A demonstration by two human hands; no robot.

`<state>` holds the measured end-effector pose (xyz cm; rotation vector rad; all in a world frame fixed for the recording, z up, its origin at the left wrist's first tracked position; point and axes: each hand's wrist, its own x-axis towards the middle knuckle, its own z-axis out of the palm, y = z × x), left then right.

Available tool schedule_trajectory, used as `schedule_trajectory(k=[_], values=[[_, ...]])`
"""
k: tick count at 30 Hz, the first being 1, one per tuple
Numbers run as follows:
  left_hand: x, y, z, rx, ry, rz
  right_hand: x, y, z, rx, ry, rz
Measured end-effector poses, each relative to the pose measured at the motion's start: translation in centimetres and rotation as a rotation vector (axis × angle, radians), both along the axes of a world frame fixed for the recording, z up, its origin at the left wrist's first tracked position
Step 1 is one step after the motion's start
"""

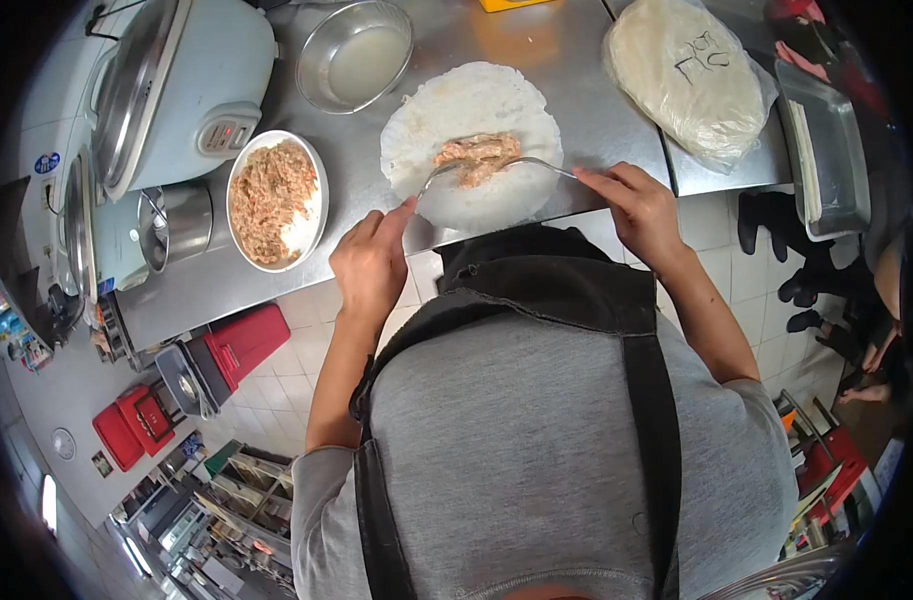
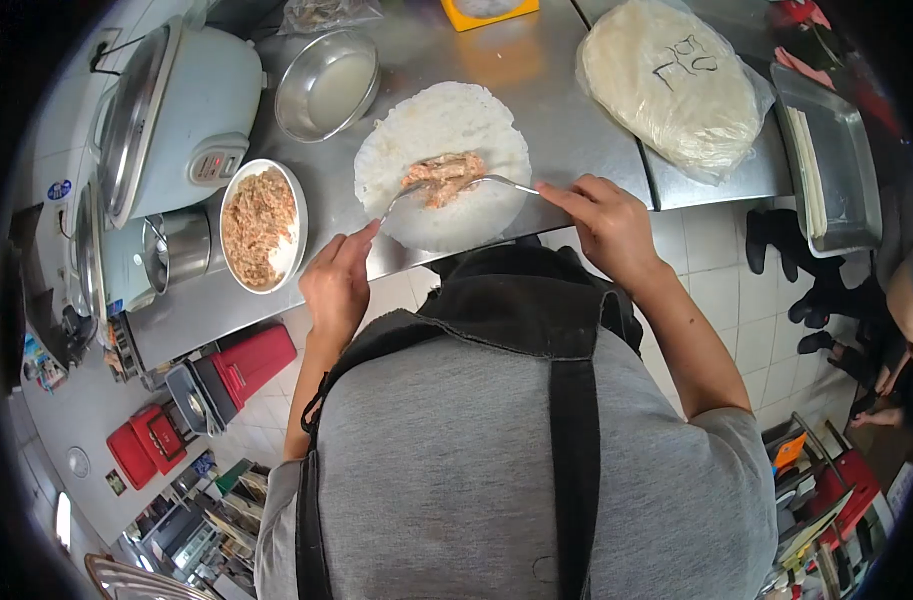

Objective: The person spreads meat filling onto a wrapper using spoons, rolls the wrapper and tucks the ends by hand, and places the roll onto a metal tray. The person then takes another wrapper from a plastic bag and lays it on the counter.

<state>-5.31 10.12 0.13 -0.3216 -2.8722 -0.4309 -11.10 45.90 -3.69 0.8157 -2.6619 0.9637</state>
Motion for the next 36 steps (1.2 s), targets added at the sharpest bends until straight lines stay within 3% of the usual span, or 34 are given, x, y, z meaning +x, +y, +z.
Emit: schedule_trajectory(k=[3,9,15,18,22,28,36], values=[[-0.9,0.9,1.7,0.058,0.012,0.006,-0.2,-1.4,0.0,0.008,0.038,-0.020],[-1.2,-0.7,-2.2,0.009,0.006,-0.090,-0.9,-2.3,-2.0,0.078,0.073,-0.084],[-1.4,-2.2,1.6,0.128,-0.063,-0.033,0.9,-1.1,-1.0,-0.050,-0.144,-0.088],[-3.6,-1.1,-0.7,0.229,-0.035,-0.027,1.3,-2.4,-0.6,-0.001,-0.124,0.016],[-2.4,0.3,-4.2,0.171,-0.005,-0.085,1.2,-4.2,-1.7,0.025,-0.077,-0.143],[-2.4,0.4,-1.2,0.261,-0.034,-0.034,1.8,-3.5,-1.8,-0.031,-0.125,-0.112],[-2.2,4.0,-3.0,0.206,-0.044,-0.093,0.9,-1.0,-1.8,0.003,-0.085,-0.141]])
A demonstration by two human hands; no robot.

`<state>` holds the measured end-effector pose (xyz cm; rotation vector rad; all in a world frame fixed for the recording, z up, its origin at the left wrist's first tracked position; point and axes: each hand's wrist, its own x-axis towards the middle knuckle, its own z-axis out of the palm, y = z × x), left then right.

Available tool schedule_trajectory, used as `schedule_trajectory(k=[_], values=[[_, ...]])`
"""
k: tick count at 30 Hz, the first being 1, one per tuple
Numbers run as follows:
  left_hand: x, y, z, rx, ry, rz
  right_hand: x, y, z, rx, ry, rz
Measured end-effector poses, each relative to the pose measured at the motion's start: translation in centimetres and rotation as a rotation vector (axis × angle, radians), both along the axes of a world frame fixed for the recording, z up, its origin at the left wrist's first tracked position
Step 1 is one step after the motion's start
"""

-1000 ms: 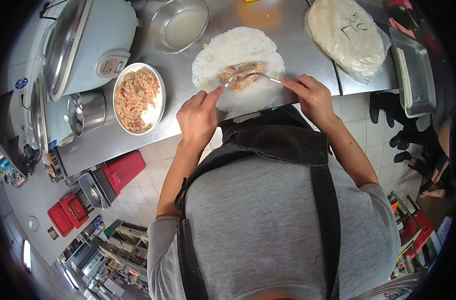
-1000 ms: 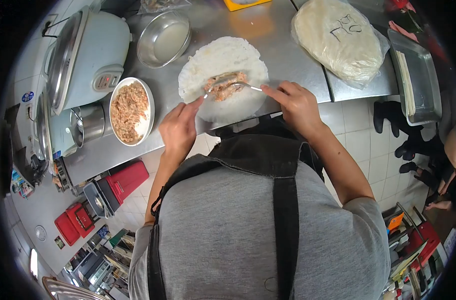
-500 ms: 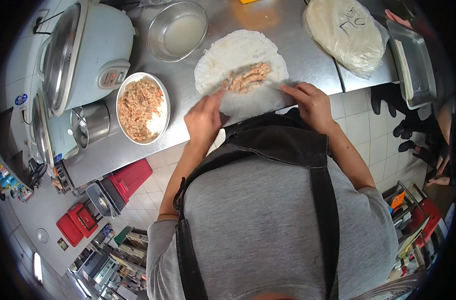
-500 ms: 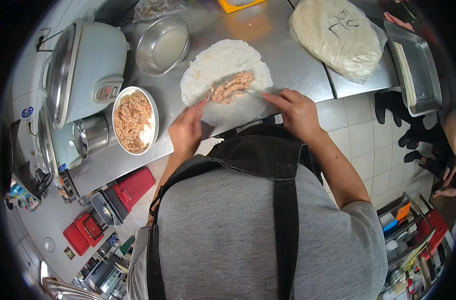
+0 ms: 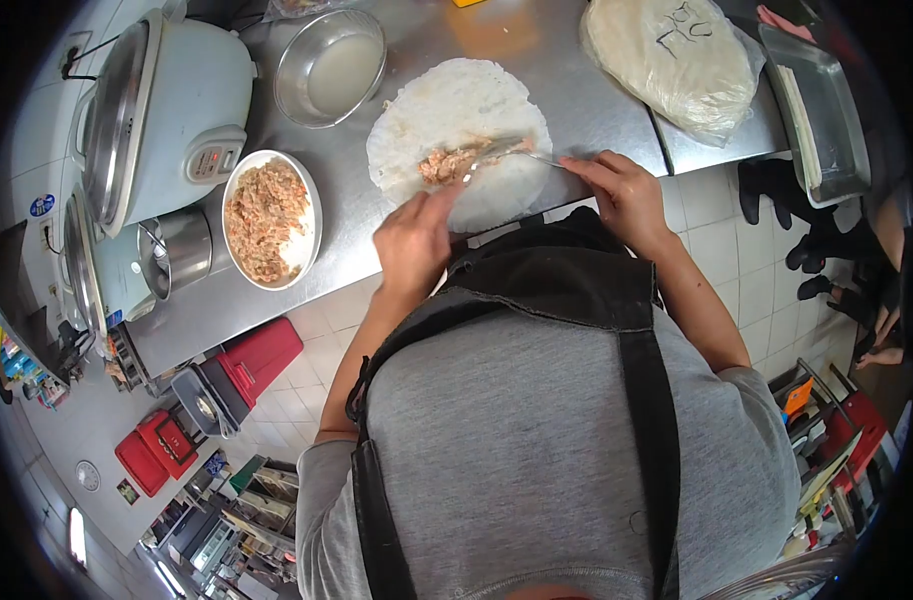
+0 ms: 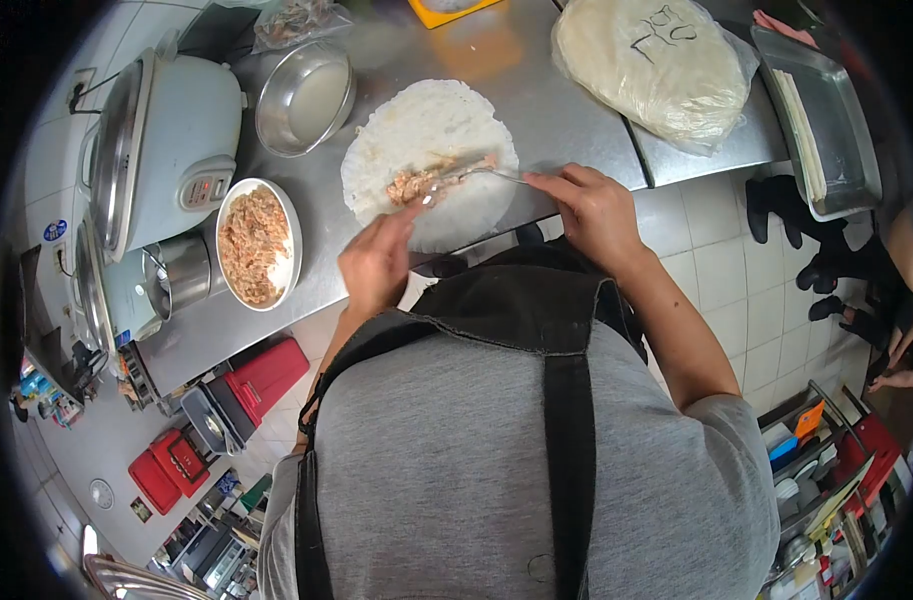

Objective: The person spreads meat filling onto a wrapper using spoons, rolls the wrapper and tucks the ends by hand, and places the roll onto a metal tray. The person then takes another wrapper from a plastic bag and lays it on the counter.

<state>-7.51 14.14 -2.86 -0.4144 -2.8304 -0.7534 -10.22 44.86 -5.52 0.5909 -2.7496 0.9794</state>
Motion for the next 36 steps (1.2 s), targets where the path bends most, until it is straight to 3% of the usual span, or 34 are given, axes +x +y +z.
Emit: schedule_trajectory(k=[3,6,9,14,20,24,28,34,36], values=[[0.6,-1.3,2.5,0.134,0.012,0.093,0.2,0.9,-0.1,-0.018,-0.021,0.007],[1.8,-2.4,1.8,0.146,0.037,0.070,0.4,1.8,-0.2,-0.042,-0.038,0.005],[1.6,-1.1,-0.4,0.063,0.042,0.047,0.3,2.1,0.1,-0.042,-0.035,0.019],[2.0,-0.5,1.8,0.054,-0.043,0.100,-0.3,2.8,0.3,-0.030,-0.043,0.012],[0.4,1.3,-0.1,-0.096,-0.005,0.061,-1.7,3.8,1.0,0.012,-0.073,0.029],[0.7,0.8,2.5,0.006,0.054,0.071,-1.4,4.9,1.1,0.017,-0.105,0.057],[-0.4,0.7,1.8,-0.198,0.091,-0.018,-1.1,4.9,0.9,-0.010,-0.087,0.059],[-2.9,2.4,4.5,-0.247,0.264,-0.210,-1.2,5.2,0.3,-0.031,-0.116,0.064],[-3.1,1.5,3.8,-0.299,0.198,-0.199,-1.3,5.3,0.3,-0.017,-0.126,0.054]])
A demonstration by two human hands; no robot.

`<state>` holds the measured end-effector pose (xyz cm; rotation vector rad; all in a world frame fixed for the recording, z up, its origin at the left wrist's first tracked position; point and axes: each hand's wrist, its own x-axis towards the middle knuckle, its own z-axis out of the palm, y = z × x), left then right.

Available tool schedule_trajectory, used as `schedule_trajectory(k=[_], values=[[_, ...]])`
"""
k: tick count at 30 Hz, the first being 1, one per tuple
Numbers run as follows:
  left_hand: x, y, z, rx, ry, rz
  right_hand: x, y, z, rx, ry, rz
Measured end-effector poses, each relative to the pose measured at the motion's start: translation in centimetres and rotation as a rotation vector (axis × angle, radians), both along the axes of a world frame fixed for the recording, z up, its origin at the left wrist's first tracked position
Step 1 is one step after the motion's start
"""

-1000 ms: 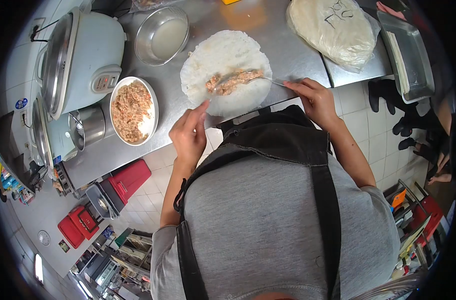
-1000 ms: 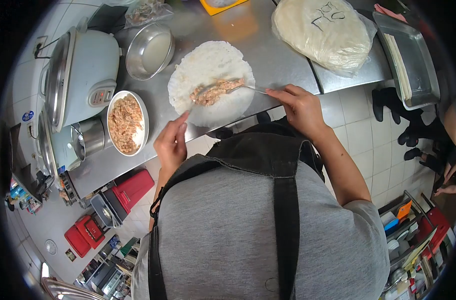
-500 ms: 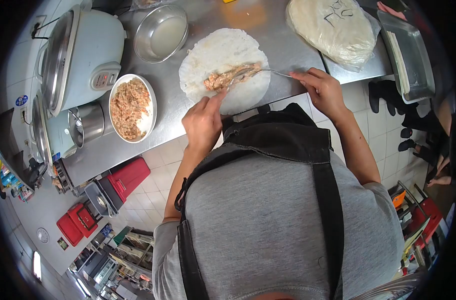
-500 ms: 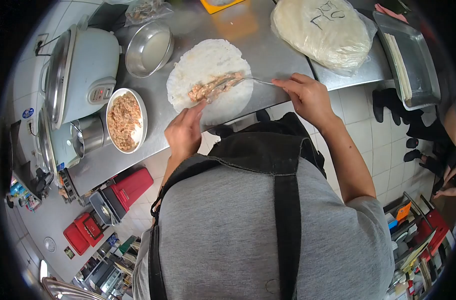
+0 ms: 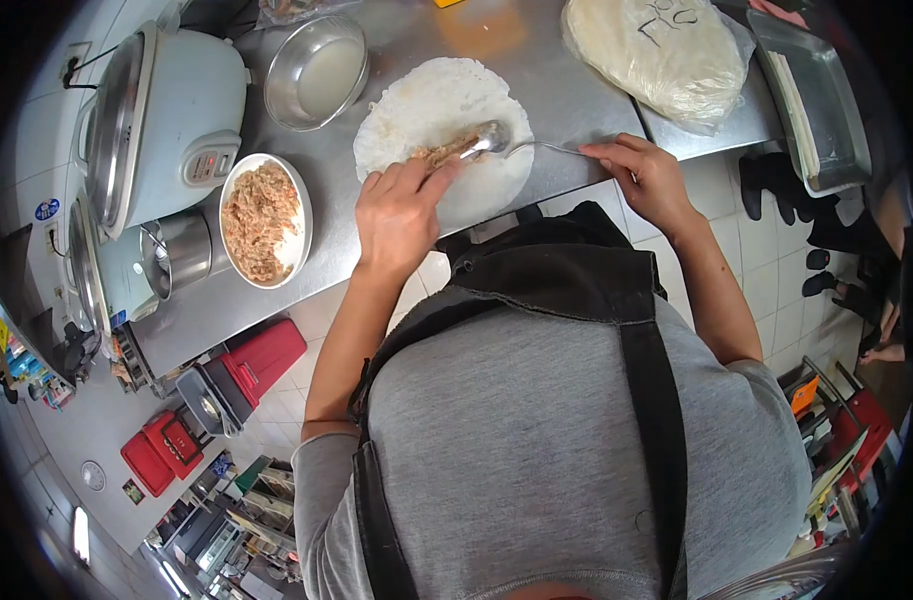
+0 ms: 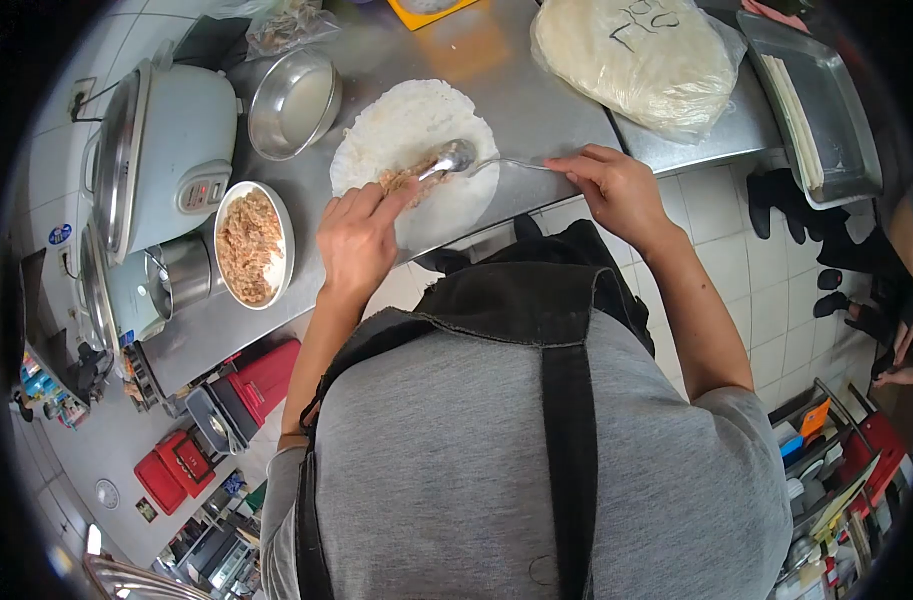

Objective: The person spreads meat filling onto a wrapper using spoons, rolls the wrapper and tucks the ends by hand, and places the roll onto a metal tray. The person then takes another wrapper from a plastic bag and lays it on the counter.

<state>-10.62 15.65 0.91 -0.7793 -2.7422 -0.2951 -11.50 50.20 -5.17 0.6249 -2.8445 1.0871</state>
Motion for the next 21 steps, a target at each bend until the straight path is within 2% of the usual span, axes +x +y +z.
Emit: schedule_trajectory(k=[1,5,7,10,12,15,18,21], values=[[-0.2,-0.6,-0.3,-0.029,-0.029,0.009,0.0,0.0,0.0,0.006,-0.005,-0.008],[1.2,-2.7,-0.5,0.464,-0.426,0.311,0.3,-0.5,0.2,-0.098,-0.052,0.026],[2.1,-2.9,-2.8,0.456,-0.351,0.392,0.4,-2.1,-0.6,-0.185,-0.024,0.096],[3.9,-0.9,-4.8,0.333,-0.290,0.423,0.9,-4.2,-1.0,-0.049,0.026,0.055],[4.7,0.4,-4.9,0.328,-0.188,0.314,0.8,-4.5,-1.0,-0.049,0.076,0.005],[4.5,0.3,-4.0,0.447,-0.189,0.337,0.6,-3.8,-1.1,-0.066,0.065,-0.026],[4.3,0.6,-4.2,0.400,-0.176,0.254,0.5,-3.0,-1.2,-0.063,0.030,-0.039],[3.9,0.4,-3.6,0.394,-0.241,0.280,0.2,-2.7,-1.0,-0.060,0.037,-0.039]])
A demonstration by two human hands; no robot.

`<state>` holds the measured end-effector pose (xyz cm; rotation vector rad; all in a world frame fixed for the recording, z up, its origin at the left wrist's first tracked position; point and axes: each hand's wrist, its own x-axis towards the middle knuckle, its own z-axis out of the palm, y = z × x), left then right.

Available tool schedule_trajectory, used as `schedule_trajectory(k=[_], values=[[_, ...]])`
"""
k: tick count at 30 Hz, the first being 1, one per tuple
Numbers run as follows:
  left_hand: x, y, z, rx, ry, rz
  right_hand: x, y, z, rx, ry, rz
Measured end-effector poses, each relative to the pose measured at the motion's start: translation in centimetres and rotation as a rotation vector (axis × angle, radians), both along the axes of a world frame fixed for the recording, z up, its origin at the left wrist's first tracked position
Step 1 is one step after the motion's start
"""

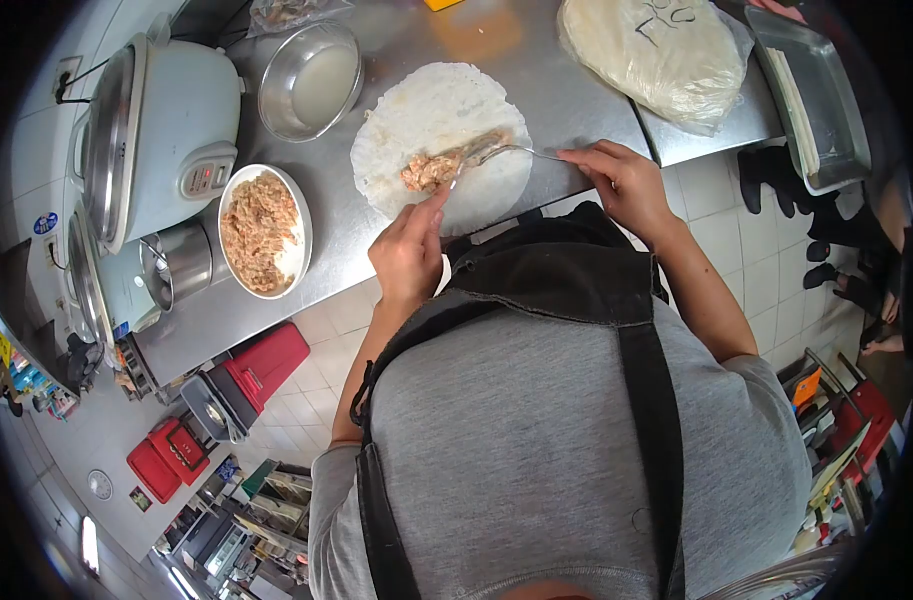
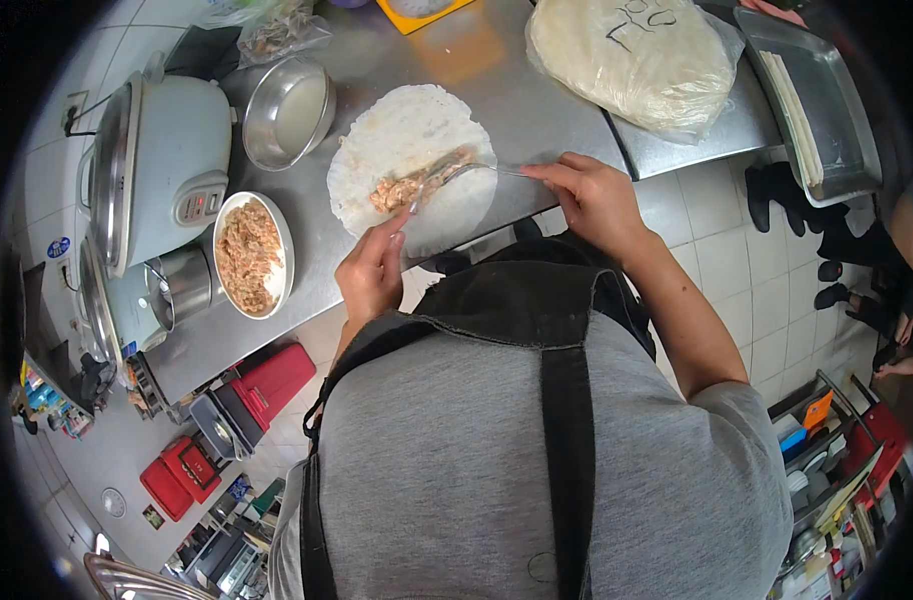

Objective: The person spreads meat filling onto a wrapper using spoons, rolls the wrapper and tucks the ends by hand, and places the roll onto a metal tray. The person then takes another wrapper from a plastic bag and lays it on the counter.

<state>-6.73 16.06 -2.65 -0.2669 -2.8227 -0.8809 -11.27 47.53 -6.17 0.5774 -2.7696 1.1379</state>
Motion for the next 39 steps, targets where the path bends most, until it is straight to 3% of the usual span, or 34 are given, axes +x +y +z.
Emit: schedule_trajectory(k=[3,6,9,12,16,19,20,23,24,27,31,36,39], values=[[0.1,-0.5,0.1,0.079,0.054,0.001,0.2,0.3,0.2,-0.017,-0.017,-0.007],[0.0,-0.2,-0.7,-0.059,0.023,-0.033,0.3,0.4,0.1,-0.046,-0.026,-0.001],[-0.8,-0.5,-0.6,0.177,0.145,-0.020,0.6,0.6,0.4,-0.072,-0.057,0.008],[-1.3,-0.5,0.0,0.077,0.024,0.080,0.9,-0.4,0.4,-0.093,-0.084,0.028],[-1.1,0.6,0.1,-0.119,-0.025,-0.040,0.1,-0.5,0.5,-0.012,-0.025,-0.012],[-1.6,-1.2,-0.5,0.092,0.107,-0.025,0.4,0.2,0.6,-0.036,-0.061,-0.015],[-1.5,-2.1,-0.3,0.116,0.040,0.040,0.5,0.3,0.7,-0.047,-0.087,-0.012],[-1.3,-2.8,0.0,-0.046,-0.054,0.055,0.9,-1.7,0.4,-0.086,-0.080,0.069],[-1.1,-2.6,-0.3,-0.071,0.053,-0.041,0.9,-2.4,0.7,-0.058,-0.059,0.047],[-0.5,-3.2,0.1,-0.042,0.021,-0.068,0.4,-2.1,0.6,-0.011,-0.029,-0.001],[-1.5,-5.3,1.1,-0.004,-0.038,0.113,0.8,-2.7,0.3,-0.043,-0.057,0.087],[0.7,-6.2,1.4,-0.087,-0.107,-0.027,0.6,-4.6,0.4,0.023,-0.005,0.074],[0.8,-7.0,1.7,0.057,-0.056,0.083,0.9,-3.9,0.4,-0.020,-0.042,0.094]])
